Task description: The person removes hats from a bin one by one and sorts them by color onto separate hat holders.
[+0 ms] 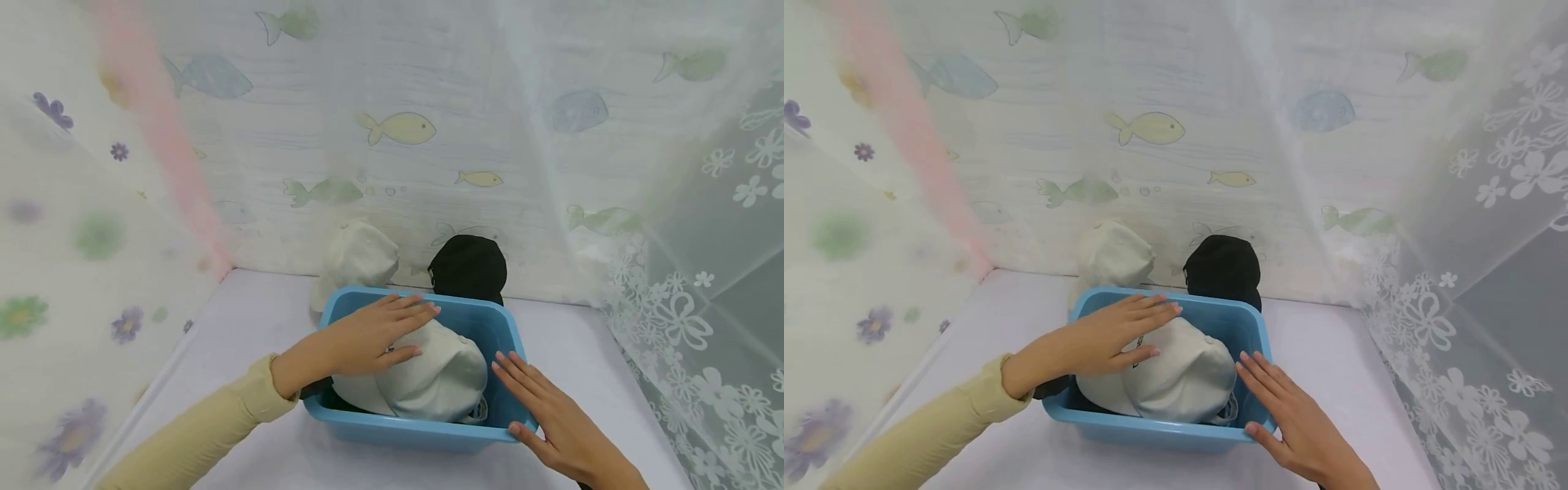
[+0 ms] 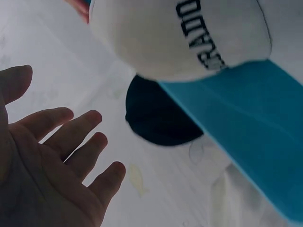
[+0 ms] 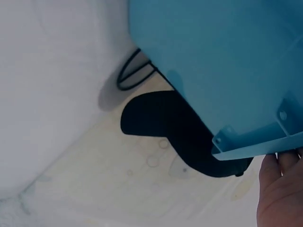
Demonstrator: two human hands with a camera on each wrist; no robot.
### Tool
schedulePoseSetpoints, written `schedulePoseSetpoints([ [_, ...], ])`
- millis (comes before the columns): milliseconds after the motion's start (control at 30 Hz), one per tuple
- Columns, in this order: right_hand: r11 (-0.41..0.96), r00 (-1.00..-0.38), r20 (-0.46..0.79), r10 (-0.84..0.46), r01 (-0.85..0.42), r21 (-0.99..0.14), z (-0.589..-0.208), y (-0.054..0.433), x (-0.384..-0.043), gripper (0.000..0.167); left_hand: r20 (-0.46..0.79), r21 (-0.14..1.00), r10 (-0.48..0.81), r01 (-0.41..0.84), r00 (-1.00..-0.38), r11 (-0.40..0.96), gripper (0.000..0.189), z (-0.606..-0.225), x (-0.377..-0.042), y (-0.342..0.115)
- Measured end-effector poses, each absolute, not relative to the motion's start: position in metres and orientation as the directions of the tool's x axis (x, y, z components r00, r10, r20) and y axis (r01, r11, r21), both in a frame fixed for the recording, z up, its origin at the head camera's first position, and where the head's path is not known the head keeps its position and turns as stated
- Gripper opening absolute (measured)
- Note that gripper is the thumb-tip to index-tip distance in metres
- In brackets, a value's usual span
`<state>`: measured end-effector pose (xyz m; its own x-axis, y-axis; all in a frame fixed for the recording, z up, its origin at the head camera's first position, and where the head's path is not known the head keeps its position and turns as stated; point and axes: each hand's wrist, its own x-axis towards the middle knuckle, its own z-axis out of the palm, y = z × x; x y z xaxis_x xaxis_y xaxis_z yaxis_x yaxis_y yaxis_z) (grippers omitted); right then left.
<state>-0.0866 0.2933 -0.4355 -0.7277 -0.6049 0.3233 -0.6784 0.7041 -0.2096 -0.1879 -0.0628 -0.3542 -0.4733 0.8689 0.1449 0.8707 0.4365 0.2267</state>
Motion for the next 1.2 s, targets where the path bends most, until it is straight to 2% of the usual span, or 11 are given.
schedulePoseSetpoints([
  [133, 0.745, -0.764, 0.283, -0.580, -0.638, -0.195, -0.437, 0.294, -0.086, 0.080, 0.031, 0.232, 0.883, 0.862, -0.469, 0.450, 0.062, -0.361, -0.192, -0.045],
  [300, 0.798, -0.812, 0.277, -0.514, -0.571, -0.192, -0.439, 0.294, -0.084, 0.084, -0.052, 0.253, 0.881, 0.848, -0.470, 0.467, 0.060, -0.366, -0.199, -0.029],
  [567, 0.821, -0.827, 0.272, -0.492, -0.545, -0.173, -0.439, 0.293, -0.084, 0.088, -0.151, 0.289, 0.882, 0.833, -0.447, 0.472, 0.058, -0.376, -0.214, -0.004],
  [900, 0.837, -0.849, 0.260, -0.459, -0.512, -0.195, -0.439, 0.294, -0.080, 0.087, -0.167, 0.390, 0.892, 0.803, -0.420, 0.452, 0.062, -0.386, -0.223, 0.008],
  [1200, 0.822, -0.829, 0.281, -0.483, -0.540, -0.181, -0.439, 0.295, -0.081, 0.088, -0.128, 0.447, 0.916, 0.802, -0.381, 0.396, 0.050, -0.386, -0.222, 0.004],
])
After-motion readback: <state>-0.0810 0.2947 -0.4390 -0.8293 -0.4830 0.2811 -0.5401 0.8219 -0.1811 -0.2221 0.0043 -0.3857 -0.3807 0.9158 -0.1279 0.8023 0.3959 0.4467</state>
